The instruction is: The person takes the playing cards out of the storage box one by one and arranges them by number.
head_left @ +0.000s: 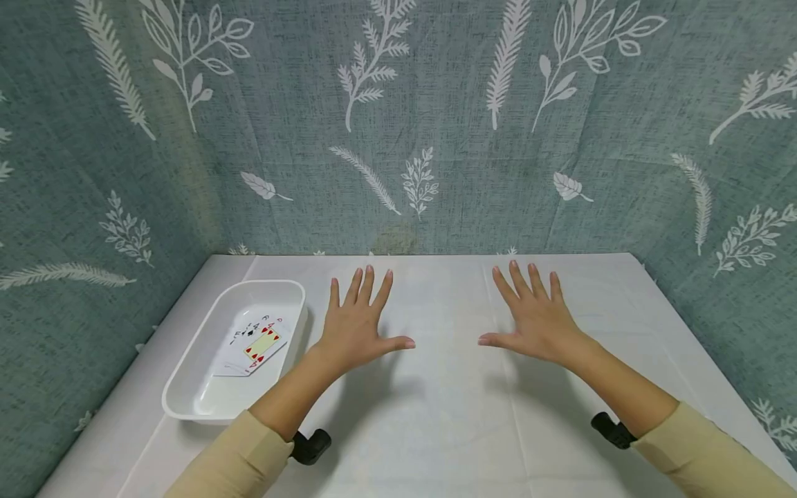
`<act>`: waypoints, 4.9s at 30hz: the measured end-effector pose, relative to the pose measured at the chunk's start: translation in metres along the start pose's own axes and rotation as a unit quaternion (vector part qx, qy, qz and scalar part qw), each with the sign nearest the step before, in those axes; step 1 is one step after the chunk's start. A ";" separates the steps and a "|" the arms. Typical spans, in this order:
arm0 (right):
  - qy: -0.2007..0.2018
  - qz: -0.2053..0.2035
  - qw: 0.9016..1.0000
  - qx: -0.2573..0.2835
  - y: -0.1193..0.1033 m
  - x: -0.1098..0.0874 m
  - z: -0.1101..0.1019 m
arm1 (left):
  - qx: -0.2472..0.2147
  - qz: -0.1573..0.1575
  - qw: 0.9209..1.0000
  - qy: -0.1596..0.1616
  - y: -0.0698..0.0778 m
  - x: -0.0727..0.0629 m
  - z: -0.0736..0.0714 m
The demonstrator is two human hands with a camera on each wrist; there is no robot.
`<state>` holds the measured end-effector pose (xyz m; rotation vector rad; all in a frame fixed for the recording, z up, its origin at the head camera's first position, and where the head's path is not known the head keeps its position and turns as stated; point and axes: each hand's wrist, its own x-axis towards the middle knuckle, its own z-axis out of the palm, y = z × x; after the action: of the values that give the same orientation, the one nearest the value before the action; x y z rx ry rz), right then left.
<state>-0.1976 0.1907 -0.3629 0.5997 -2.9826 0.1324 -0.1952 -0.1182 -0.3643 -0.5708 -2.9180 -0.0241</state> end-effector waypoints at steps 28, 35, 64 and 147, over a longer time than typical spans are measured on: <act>-0.015 -0.037 0.999 0.012 -0.047 0.024 -0.004 | -0.021 -0.054 0.998 0.001 -0.042 -0.039 0.000; -0.013 -0.056 0.998 0.006 -0.063 0.030 -0.001 | -0.021 -0.061 0.998 0.003 -0.051 -0.050 -0.001; -0.010 -0.113 0.993 0.021 -0.138 0.049 0.003 | -0.043 -0.099 0.994 0.029 -0.103 -0.115 -0.012; -0.132 -0.005 0.857 0.498 -0.294 0.069 0.078 | -0.499 -0.084 0.862 -0.010 -0.239 -0.204 0.031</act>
<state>-0.1526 -0.1136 -0.4134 0.7274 -2.9410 1.7818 -0.1039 -0.4137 -0.4247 -0.4002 -2.7496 -1.6066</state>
